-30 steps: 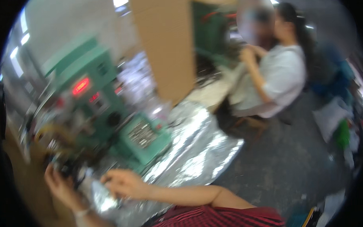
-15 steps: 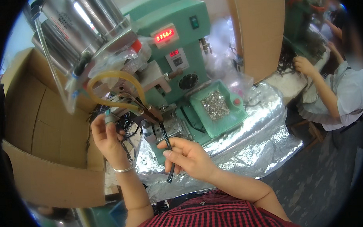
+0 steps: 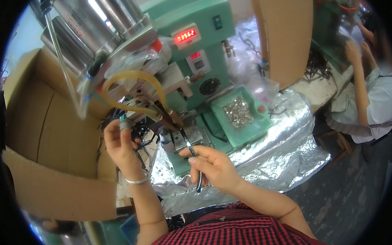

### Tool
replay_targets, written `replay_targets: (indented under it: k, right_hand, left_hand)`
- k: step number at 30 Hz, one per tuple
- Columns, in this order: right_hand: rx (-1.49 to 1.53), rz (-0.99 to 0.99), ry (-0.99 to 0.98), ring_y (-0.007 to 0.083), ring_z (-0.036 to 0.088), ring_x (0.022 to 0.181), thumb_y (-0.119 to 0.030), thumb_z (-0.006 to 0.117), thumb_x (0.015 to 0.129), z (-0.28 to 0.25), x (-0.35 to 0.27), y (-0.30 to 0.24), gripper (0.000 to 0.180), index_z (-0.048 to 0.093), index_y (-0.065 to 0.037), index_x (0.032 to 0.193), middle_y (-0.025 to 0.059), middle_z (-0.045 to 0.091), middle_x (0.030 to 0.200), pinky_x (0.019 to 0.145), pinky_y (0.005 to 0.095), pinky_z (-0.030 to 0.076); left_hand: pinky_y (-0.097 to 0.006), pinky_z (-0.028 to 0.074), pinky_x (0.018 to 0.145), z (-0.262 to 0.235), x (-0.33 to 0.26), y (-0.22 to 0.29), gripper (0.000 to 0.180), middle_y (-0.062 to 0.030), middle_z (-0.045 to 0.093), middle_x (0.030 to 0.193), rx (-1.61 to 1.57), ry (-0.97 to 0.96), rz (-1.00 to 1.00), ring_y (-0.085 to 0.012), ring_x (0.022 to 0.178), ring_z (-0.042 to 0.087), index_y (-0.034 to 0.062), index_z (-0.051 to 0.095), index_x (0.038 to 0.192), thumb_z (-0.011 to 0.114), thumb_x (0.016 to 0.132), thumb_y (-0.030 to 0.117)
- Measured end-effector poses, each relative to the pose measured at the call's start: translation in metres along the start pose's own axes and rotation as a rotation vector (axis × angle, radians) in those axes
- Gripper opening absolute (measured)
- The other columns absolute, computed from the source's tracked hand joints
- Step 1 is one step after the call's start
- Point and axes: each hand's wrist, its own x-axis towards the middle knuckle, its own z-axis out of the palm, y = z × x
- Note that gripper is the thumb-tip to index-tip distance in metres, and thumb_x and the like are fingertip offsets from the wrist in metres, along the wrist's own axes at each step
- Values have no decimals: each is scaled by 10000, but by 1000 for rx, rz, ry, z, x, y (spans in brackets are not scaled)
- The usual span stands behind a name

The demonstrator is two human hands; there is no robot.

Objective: The person operates a small green machine to process black wires and small metallic components. They repeatedly pick up wires, place them into the machine, and collect the processed components into a green tray. The task is performed continuously throughout the clip.

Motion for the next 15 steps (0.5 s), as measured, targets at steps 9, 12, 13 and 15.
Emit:
replay_targets:
  k: [9,12,13,15]
  right_hand:
    - [-23,11,-16,44,506,500,-164,452,977,8,-2,-2,299,514,-5,1222,36,627,673,470,177,414]
    - [-37,11,-14,45,505,496,-158,456,977,8,-2,-4,293,511,-6,1221,36,633,679,469,179,411]
    - [-44,14,-11,46,503,494,-156,457,976,9,-2,-5,292,511,-7,1221,37,634,680,467,179,409]
    - [-53,17,-8,46,500,488,-153,460,975,9,-2,-6,291,512,-8,1221,38,634,678,464,179,405]
  left_hand:
    - [-181,462,556,1,-1,-2,320,-35,547,954,3,27,-49,-72,721,534,15,530,1113,659,820,19]
    - [-183,464,553,2,-2,-4,311,-35,556,950,11,38,-45,-70,718,534,15,529,1113,657,829,32]
    - [-183,463,551,2,-2,-4,309,-35,557,946,12,34,-42,-69,716,534,15,530,1112,656,832,37]
    - [-184,463,548,1,-1,-5,304,-34,560,939,13,22,-38,-69,712,534,16,530,1112,655,837,47]
